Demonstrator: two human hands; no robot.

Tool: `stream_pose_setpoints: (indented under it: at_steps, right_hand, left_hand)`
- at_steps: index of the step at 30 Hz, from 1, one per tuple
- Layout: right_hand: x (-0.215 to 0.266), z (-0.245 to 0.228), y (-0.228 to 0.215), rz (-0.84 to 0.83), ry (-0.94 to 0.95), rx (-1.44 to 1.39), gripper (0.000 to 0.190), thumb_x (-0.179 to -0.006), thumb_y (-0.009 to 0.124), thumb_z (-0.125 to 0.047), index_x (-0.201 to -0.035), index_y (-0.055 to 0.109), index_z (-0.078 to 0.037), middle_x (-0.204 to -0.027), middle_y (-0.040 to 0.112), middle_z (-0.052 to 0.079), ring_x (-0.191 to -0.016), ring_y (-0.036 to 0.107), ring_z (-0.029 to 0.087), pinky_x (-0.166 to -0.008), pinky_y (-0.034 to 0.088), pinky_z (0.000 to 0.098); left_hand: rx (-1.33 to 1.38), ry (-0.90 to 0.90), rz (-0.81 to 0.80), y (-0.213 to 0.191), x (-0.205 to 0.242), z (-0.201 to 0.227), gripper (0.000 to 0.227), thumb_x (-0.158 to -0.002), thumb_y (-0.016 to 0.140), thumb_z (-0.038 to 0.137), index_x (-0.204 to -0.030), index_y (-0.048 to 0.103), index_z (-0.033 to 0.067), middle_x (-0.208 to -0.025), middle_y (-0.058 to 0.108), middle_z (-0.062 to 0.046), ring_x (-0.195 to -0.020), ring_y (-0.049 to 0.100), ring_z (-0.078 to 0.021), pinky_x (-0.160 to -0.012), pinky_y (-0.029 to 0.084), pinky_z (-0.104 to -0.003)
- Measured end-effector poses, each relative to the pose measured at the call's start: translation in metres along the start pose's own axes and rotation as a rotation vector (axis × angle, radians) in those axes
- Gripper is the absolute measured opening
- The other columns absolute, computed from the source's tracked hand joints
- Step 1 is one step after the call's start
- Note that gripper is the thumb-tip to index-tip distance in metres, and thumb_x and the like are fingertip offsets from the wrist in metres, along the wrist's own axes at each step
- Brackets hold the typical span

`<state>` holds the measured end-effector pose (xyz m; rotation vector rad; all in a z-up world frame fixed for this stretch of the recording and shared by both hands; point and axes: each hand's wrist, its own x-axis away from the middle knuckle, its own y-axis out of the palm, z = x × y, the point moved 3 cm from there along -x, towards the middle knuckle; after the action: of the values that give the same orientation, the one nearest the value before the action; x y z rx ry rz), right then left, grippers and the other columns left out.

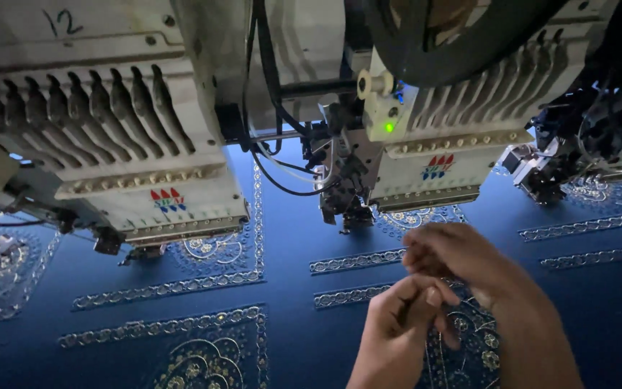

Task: Operating and inspecting a multi-head industrial embroidery machine, checking threads and needles.

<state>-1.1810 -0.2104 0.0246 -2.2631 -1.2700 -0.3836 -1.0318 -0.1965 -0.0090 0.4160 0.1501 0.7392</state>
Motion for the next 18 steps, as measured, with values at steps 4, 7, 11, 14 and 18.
stream_pose_setpoints:
  at_steps: [4, 7, 11, 14, 18]
  right_hand:
    - [-0.006, -0.005, -0.007, 0.059, -0.109, -0.239, 0.023, -0.104, 0.063, -0.011, -0.096, 0.075, 0.008, -0.078, 0.065, 0.022, -0.068, 0.056, 0.033, -0.069, 0.050, 0.0450]
    - [-0.007, -0.009, 0.000, 0.050, -0.173, -0.275, 0.024, -0.093, 0.070, -0.020, -0.080, 0.061, -0.002, -0.068, 0.062, 0.016, -0.059, 0.057, 0.030, -0.059, 0.045, 0.0408]
    - [-0.024, 0.000, 0.000, 0.069, -0.143, -0.453, 0.015, -0.090, 0.069, -0.021, -0.094, 0.065, -0.007, -0.069, 0.053, 0.006, -0.060, 0.051, 0.025, -0.060, 0.042, 0.0393]
    - [-0.032, 0.004, 0.001, 0.005, -0.241, -0.585, 0.010, -0.091, 0.067, -0.016, -0.095, 0.064, -0.008, -0.065, 0.042, 0.002, -0.055, 0.039, 0.020, -0.052, 0.032, 0.0362]
    - [-0.027, 0.003, 0.008, 0.090, -0.329, -0.643, 0.008, -0.093, 0.066, -0.013, -0.086, 0.065, -0.008, -0.056, 0.030, -0.001, -0.048, 0.028, 0.013, -0.048, 0.023, 0.0331]
  left_hand:
    - [0.015, 0.072, 0.059, -0.006, -0.011, -0.005, 0.027, -0.107, 0.058, 0.027, -0.104, 0.072, 0.0034, -0.068, 0.058, -0.005, -0.061, 0.058, -0.0136, -0.062, 0.048, -0.028]
    - [-0.063, 0.193, 0.168, -0.011, -0.008, -0.001, 0.023, -0.102, 0.059, 0.022, -0.097, 0.074, 0.0053, -0.091, 0.073, -0.003, -0.068, 0.061, -0.0118, -0.065, 0.051, -0.029]
    - [-0.003, 0.174, 0.217, -0.012, -0.006, 0.006, 0.023, -0.103, 0.058, 0.018, -0.104, 0.074, 0.0014, -0.090, 0.072, -0.008, -0.074, 0.066, -0.0150, -0.070, 0.057, -0.029]
    - [-0.060, 0.174, 0.232, -0.013, -0.006, 0.008, 0.024, -0.103, 0.057, 0.020, -0.106, 0.074, 0.0038, -0.087, 0.071, -0.008, -0.077, 0.067, -0.0155, -0.072, 0.057, -0.029]
    - [-0.094, 0.273, 0.218, -0.014, -0.007, 0.003, 0.019, -0.103, 0.052, 0.011, -0.104, 0.070, 0.0040, -0.103, 0.075, -0.009, -0.079, 0.069, -0.0164, -0.075, 0.060, -0.030]
